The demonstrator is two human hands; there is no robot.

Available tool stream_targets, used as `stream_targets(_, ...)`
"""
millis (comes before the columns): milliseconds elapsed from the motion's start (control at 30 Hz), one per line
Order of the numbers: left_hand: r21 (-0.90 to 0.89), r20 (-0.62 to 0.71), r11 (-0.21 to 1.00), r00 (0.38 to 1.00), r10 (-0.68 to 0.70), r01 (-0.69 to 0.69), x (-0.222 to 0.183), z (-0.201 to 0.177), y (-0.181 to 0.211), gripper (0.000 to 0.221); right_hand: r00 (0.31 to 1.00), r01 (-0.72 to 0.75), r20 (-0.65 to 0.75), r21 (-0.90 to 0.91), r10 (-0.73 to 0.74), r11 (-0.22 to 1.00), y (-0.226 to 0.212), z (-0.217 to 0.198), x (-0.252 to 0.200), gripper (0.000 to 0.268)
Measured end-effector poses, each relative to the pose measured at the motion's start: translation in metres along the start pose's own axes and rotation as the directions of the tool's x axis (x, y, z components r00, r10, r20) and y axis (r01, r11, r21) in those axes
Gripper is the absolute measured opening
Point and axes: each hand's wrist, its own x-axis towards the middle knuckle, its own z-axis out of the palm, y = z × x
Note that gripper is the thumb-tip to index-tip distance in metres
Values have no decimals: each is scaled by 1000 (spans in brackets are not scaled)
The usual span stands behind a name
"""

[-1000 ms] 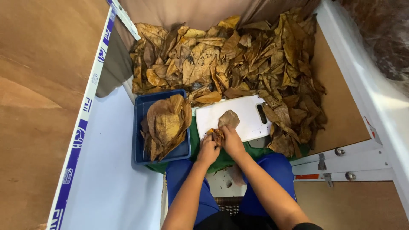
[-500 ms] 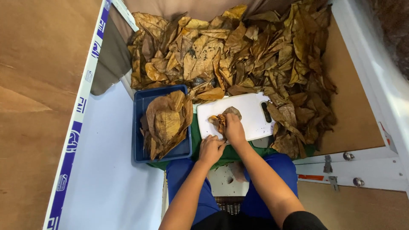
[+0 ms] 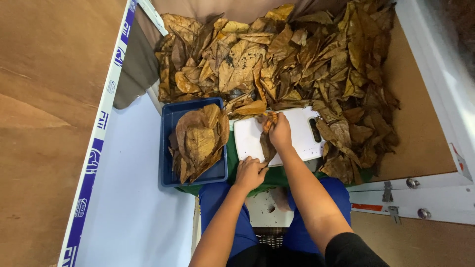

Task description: The person is picking up dried brown leaves from a large pile, smoothing them out on a white plastic board, and then stacking them in a blue plastic tray.

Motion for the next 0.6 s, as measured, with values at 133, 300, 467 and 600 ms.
stream_targets(133,-10,-23,1000,999,-24,24,1,1,7,21,985,-139,-46,347,165,927,-12,-39,-31,28)
stream_targets(300,-95,-69,993,994,-80,73,9,-2,14,18,983,-138,-60,361,171,922,2,-65,-83,31)
stream_targets(467,63,-166,998,986,23,-12,29,23,-9,9,999,38,33,14,-38,999,-10,-65,-133,30)
stream_targets(600,182,-150,971,972,181,-153,33,39,-17,14,979,205,41,-182,-201,962,1,-48,-125,29)
